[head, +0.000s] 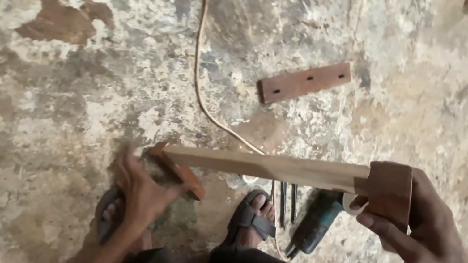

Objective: The person kneels on the floor fitting a light wooden rail into a dark wooden frame. They hold the rail against the frame, grind its end with an angle grinder, scrape the joint with a blade, refit the rail between the frame legs, and press the assembled frame together on the floor.

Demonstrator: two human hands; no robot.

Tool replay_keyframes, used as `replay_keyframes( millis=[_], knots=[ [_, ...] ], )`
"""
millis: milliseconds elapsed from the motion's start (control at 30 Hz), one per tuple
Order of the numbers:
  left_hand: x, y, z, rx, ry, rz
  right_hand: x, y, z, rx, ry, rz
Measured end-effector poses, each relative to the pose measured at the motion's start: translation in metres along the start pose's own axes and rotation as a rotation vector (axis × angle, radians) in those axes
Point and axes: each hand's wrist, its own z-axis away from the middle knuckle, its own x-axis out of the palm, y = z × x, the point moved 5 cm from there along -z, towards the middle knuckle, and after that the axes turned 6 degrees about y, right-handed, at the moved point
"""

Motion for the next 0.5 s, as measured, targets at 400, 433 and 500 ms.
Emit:
replay_keyframes(
  millis=[400,433,500],
  knots=[
    [-0.117,0.084,-0.024,0.224,0.044,0.649,-0.014,-0.016,0.036,-0.532,0.032,-0.086],
    [-0.128,0.081,-0.028,0.236,0.036,0.662,-0.011,-0.011,0.036,-0.52,0.056,-0.085],
    [-0.161,0.069,-0.03,0.261,0.027,0.671,-0.006,-0.003,0.039,-0.637,0.262,0.037]
  ],
)
